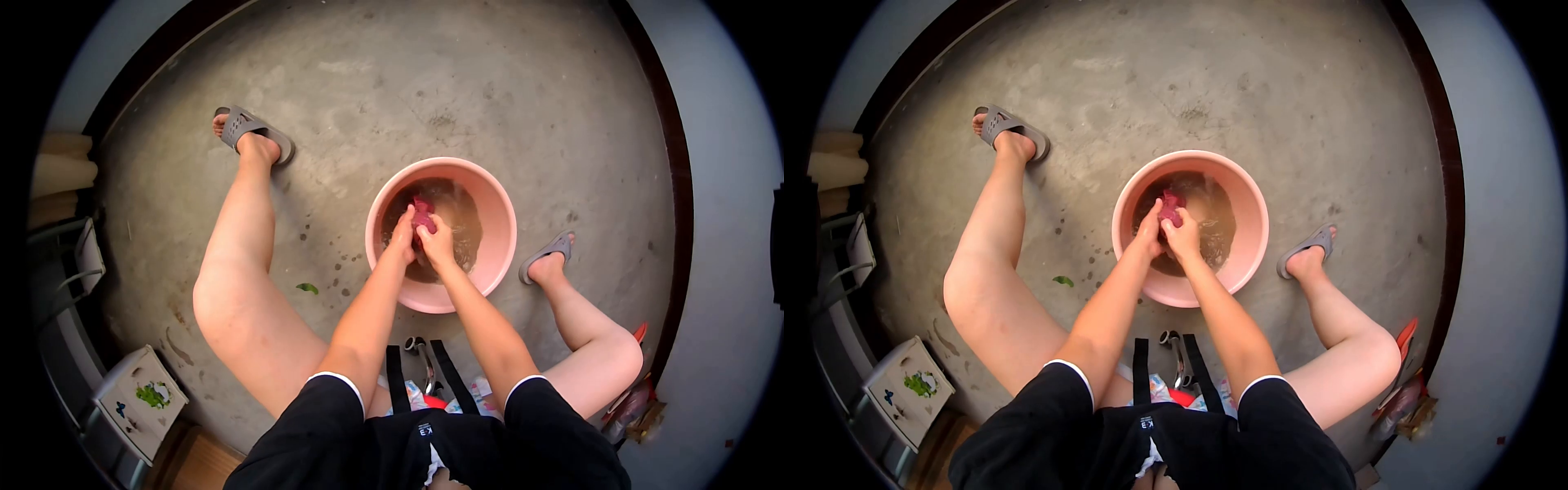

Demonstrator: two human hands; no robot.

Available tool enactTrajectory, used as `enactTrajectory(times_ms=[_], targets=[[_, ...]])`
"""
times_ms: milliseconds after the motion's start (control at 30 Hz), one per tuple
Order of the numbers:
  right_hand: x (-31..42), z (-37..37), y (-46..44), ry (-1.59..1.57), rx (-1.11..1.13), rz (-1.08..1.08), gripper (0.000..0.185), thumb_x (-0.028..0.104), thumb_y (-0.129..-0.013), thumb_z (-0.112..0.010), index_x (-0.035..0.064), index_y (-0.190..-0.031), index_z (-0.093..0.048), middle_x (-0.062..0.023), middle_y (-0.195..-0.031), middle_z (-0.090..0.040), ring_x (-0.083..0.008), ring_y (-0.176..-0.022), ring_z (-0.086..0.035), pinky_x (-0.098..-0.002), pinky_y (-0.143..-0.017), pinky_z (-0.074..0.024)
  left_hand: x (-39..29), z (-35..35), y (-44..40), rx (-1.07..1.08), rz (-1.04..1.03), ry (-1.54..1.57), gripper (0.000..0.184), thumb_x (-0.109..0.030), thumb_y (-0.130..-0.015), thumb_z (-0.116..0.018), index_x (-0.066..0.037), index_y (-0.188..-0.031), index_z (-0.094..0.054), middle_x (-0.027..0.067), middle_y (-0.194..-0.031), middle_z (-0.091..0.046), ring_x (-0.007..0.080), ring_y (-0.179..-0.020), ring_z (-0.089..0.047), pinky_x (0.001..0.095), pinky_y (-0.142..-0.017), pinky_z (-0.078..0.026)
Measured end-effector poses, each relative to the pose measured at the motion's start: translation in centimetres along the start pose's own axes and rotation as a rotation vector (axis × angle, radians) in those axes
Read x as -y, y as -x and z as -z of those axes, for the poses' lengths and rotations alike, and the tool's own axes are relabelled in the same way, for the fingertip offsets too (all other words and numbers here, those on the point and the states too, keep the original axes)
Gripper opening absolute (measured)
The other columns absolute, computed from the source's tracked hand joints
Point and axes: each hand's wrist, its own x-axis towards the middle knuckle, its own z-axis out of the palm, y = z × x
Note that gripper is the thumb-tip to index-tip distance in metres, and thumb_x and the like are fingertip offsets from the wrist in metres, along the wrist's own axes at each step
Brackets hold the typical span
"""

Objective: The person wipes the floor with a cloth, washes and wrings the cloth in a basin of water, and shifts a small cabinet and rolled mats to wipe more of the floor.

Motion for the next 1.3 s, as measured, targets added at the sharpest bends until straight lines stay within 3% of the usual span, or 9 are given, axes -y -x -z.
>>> enactTrajectory(times_ms=[167,333,467,600,700,867,1000,1167,1300], targets=[[6.7,0.4,3.2,0.519,-0.013,0.166,0.03,0.036,-0.079,-0.064,0.0073,-0.069,-0.059,-0.0139,-0.069,-0.063,-0.0366,-0.066,-0.061,-0.0455,-0.059,-0.0468,-1.1,0.7,-0.3,0.226,0.201,-0.077,0.025,-0.035,-0.088,-0.058,-0.01,-0.092,-0.061,0.0069,-0.081,-0.062,0.0208,-0.074,-0.061,0.0327,-0.067,-0.052],[3.9,2.0,1.0,0.676,-0.198,0.53,0.029,0.029,-0.084,-0.057,0.0111,-0.06,-0.056,-0.0092,-0.06,-0.059,-0.0325,-0.055,-0.059,-0.0466,-0.052,-0.0458,0.4,-3.5,2.9,0.141,-0.241,-0.144,0.014,-0.02,-0.084,-0.059,-0.008,-0.078,-0.064,0.0056,-0.078,-0.063,0.0163,-0.068,-0.057,0.0312,-0.06,-0.047],[1.4,5.5,-1.6,1.022,-0.079,0.156,0.02,0.028,-0.084,-0.058,0.0081,-0.087,-0.062,-0.0144,-0.112,-0.058,-0.031,-0.097,-0.057,-0.0454,-0.075,-0.0481,1.8,-4.8,2.5,-0.288,-0.45,-0.727,0.024,-0.025,-0.087,-0.057,-0.004,-0.078,-0.067,0.0092,-0.072,-0.062,0.0221,-0.065,-0.057,0.0347,-0.063,-0.046],[-2.0,6.0,-0.6,1.083,-0.159,0.152,0.043,0.026,-0.084,-0.058,0.0105,-0.124,-0.051,-0.0169,-0.141,-0.033,-0.0352,-0.124,-0.039,-0.0507,-0.093,-0.0392,1.5,-6.0,5.9,-0.733,-0.728,-1.302,0.036,-0.024,-0.084,-0.06,-0.01,-0.117,-0.059,0.0211,-0.126,-0.049,0.0338,-0.106,-0.053,0.0394,-0.085,-0.046],[-2.9,4.3,2.4,1.171,0.055,0.135,0.075,0.022,-0.079,-0.063,0.0132,-0.143,-0.026,-0.0204,-0.149,-0.016,-0.0361,-0.138,-0.015,-0.0614,-0.103,-0.0218,1.8,-3.8,6.2,-0.603,-0.726,-1.831,0.043,-0.022,-0.082,-0.058,-0.014,-0.124,-0.053,0.0168,-0.133,-0.04,0.0332,-0.122,-0.038,0.0482,-0.098,-0.033],[-3.8,5.5,3.4,1.153,0.607,0.288,0.07,0.02,-0.072,-0.067,0.013,-0.135,-0.038,-0.0148,-0.144,-0.03,-0.0318,-0.135,-0.026,-0.0583,-0.104,-0.0228,3.2,0.0,4.6,-0.392,-0.402,-2.401,0.039,-0.022,-0.084,-0.051,-0.011,-0.121,-0.057,0.0109,-0.134,-0.038,0.0297,-0.131,-0.028,0.0576,-0.108,-0.017],[-3.5,4.6,3.7,0.962,0.229,-0.129,0.058,0.019,-0.07,-0.067,0.0156,-0.124,-0.047,-0.0086,-0.139,-0.039,-0.0264,-0.131,-0.033,-0.0565,-0.097,-0.0305,2.7,-2.3,6.3,-0.277,-0.035,-2.559,0.037,-0.023,-0.083,-0.055,-0.011,-0.118,-0.061,0.008,-0.129,-0.047,0.0262,-0.129,-0.034,0.0585,-0.107,-0.017],[-0.6,4.9,1.6,1.005,0.713,-0.174,0.055,0.019,-0.067,-0.071,0.0116,-0.119,-0.053,-0.0179,-0.104,-0.064,-0.033,-0.097,-0.061,-0.0507,-0.094,-0.0369,-0.7,-3.5,7.4,-0.011,0.309,-2.279,0.037,-0.021,-0.07,-0.069,-0.007,-0.104,-0.069,0.0163,-0.118,-0.061,0.0301,-0.122,-0.048,0.0459,-0.104,-0.032],[-6.3,6.6,-3.1,0.302,0.22,-0.376,0.053,0.021,-0.073,-0.068,0.0134,-0.123,-0.052,-0.0205,-0.109,-0.061,-0.0356,-0.102,-0.058,-0.0416,-0.099,-0.0371,-2.4,-2.5,4.9,-0.348,0.075,-1.622,0.047,-0.019,-0.072,-0.069,-0.009,-0.117,-0.061,0.0189,-0.124,-0.055,0.0335,-0.121,-0.047,0.0462,-0.099,-0.038]])
